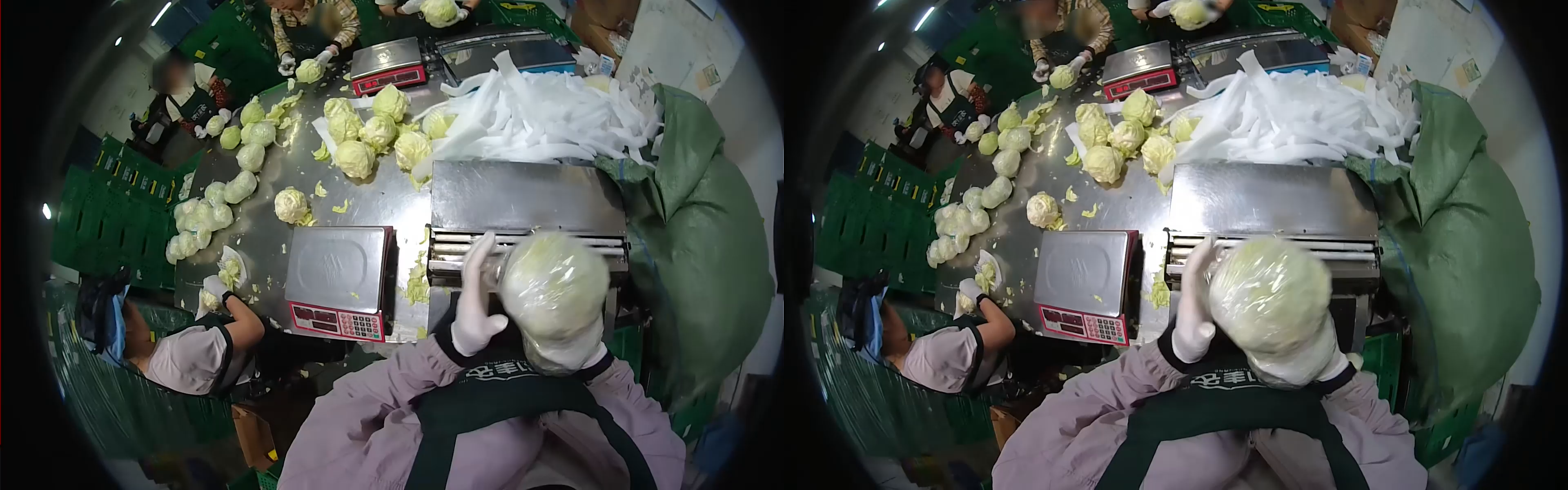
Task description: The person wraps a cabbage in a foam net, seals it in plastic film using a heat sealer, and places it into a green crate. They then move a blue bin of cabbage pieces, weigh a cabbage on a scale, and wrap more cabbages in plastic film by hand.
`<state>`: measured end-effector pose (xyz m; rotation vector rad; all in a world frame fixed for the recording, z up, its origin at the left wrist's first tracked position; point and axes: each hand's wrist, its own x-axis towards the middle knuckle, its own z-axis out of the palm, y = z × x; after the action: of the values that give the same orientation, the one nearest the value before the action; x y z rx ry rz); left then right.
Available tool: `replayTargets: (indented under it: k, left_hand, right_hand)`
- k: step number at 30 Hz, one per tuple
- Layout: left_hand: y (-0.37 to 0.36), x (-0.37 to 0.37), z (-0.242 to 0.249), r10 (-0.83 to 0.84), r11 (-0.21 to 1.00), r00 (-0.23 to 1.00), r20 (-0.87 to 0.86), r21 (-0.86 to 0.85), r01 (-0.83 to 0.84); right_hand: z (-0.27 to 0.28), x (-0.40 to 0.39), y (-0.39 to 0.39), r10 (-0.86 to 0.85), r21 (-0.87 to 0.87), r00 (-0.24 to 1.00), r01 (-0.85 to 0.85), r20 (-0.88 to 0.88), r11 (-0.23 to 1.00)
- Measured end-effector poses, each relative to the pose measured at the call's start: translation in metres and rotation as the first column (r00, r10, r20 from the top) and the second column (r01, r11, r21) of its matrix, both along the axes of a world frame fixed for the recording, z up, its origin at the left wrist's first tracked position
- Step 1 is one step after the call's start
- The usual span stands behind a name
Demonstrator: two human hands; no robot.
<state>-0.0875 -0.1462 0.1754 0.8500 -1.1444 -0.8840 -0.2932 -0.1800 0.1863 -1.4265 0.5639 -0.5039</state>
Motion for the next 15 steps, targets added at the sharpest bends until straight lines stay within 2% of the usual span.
replayTargets:
  k: [1,2,3,4,5,6,7,9,10,11,13,14,15]
  left_hand:
    - [-0.001,-0.018,0.008,-0.077,0.99,0.95,-0.304,0.093,0.11]
    - [0.003,-0.024,-0.007,-0.279,0.907,0.685,-0.673,0.05,0.419]
    - [0.008,-0.029,-0.022,-0.255,0.779,0.278,-0.926,-0.026,0.626]
    - [0.005,-0.028,-0.015,-0.214,0.79,0.375,-0.902,0.066,0.61]
    - [0.003,-0.026,-0.008,-0.168,0.804,0.467,-0.868,0.154,0.575]
    - [0.004,-0.026,-0.001,-0.134,0.862,0.629,-0.766,0.222,0.455]
    - [0.003,-0.026,-0.002,-0.122,0.869,0.631,-0.767,0.224,0.44]
    - [-0.002,-0.026,-0.008,0.032,0.853,0.851,-0.525,0.458,0.25]
    - [-0.005,-0.02,-0.022,-0.028,0.865,0.929,-0.369,0.456,0.208]
    - [-0.006,-0.016,-0.022,-0.005,0.871,0.931,-0.366,0.455,0.184]
    - [-0.005,-0.006,-0.02,0.031,0.944,1.0,0.005,0.329,-0.031]
    - [-0.002,0.0,-0.022,0.108,0.937,0.988,0.108,0.321,-0.138]
    - [-0.001,0.008,-0.009,0.168,0.934,0.983,0.07,0.308,-0.182]
  right_hand:
    - [-0.002,0.004,0.002,-0.031,-0.073,0.999,0.031,-0.008,0.997]
    - [-0.018,0.004,0.006,-0.114,0.037,0.992,0.112,0.051,0.993]
    - [-0.032,0.002,0.01,-0.21,0.209,0.971,0.183,0.116,0.961]
    - [-0.028,0.005,0.012,-0.313,0.426,0.93,0.21,0.19,0.88]
    - [-0.02,0.005,0.01,-0.399,0.626,0.869,0.141,0.293,0.767]
    - [-0.009,0.007,0.006,-0.429,0.618,0.852,0.17,0.299,0.767]
    - [0.0,0.01,0.005,-0.409,0.594,0.803,0.086,0.434,0.8]
    - [-0.019,0.007,-0.003,-0.252,0.355,0.935,0.153,0.251,0.922]
    - [-0.013,0.014,-0.013,-0.284,0.5,0.918,0.114,0.277,0.858]
    - [-0.015,0.018,-0.027,-0.308,0.566,0.914,0.112,0.263,0.817]
    - [-0.008,0.046,-0.061,-0.351,0.701,0.858,-0.016,0.377,0.713]
    - [-0.001,0.061,-0.08,-0.311,0.712,0.869,-0.066,0.385,0.699]
    - [0.008,0.077,-0.101,-0.273,0.722,0.878,-0.111,0.394,0.683]
